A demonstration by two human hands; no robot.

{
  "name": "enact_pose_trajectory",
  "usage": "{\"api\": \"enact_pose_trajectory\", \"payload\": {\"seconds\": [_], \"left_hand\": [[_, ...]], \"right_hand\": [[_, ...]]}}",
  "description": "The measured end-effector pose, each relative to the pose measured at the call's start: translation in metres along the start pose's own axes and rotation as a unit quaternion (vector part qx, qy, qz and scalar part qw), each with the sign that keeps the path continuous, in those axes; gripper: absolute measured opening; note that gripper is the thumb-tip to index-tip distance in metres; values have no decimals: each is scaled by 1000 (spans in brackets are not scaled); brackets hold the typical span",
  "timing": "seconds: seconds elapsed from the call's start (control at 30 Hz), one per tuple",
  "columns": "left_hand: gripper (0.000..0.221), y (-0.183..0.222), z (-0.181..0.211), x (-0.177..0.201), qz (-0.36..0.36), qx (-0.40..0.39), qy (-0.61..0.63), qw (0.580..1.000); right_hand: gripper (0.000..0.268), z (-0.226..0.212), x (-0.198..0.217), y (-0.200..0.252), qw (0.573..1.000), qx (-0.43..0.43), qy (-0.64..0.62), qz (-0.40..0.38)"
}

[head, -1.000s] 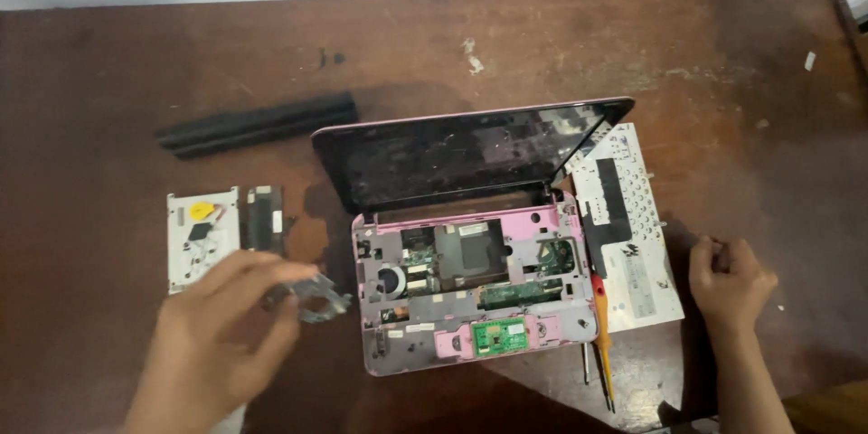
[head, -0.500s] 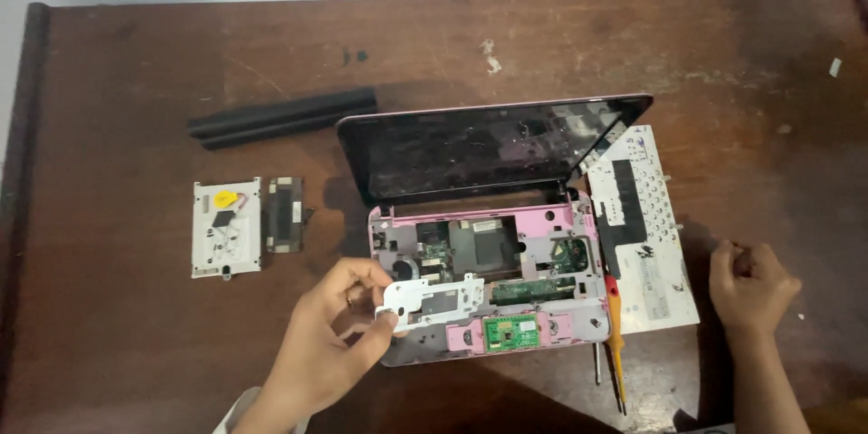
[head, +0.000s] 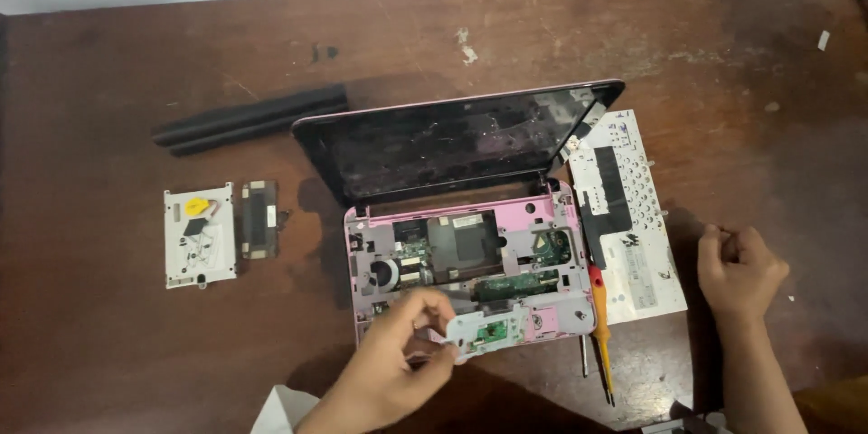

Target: Disassembling and repairing internal components of a laptop using a screwdriver on a workbench.

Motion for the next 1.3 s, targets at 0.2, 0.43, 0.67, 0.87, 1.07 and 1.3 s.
{"api": "enact_pose_trajectory", "payload": {"seconds": [0.2, 0.43, 0.67, 0.87, 1.07, 1.3], "left_hand": [[27, -6, -7, -13, -10, 7, -211, 978], [52, 7, -8, -15, 167, -231, -507, 813], [61, 4, -21, -7, 115, -156, -580, 792], [47, 4, -9, -8, 98, -175, -580, 790], [42, 0, 4, -14, 58, -155, -532, 831], [36, -2, 5, -17, 33, -113, -451, 885]], "right_hand": [[5, -9, -7, 1, 987, 104, 124, 0], [39, -88, 34, -5, 986, 153, 59, -3], [50, -240, 41, 28, 892, 353, -113, -260], [54, -261, 31, 40, 876, 377, -126, -273], [53, -256, 21, 49, 890, 355, -138, -253], [45, -239, 10, 51, 886, 280, -200, -312]]}}
Point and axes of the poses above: each hand's wrist, its own y-axis away from the middle knuckle, its own x-axis out of the back of the hand, z = x × y, the point moved 6 cm from there along -y, towards the middle knuckle, and after that the axes turned 4 degrees about -z, right-handed, at the moved point
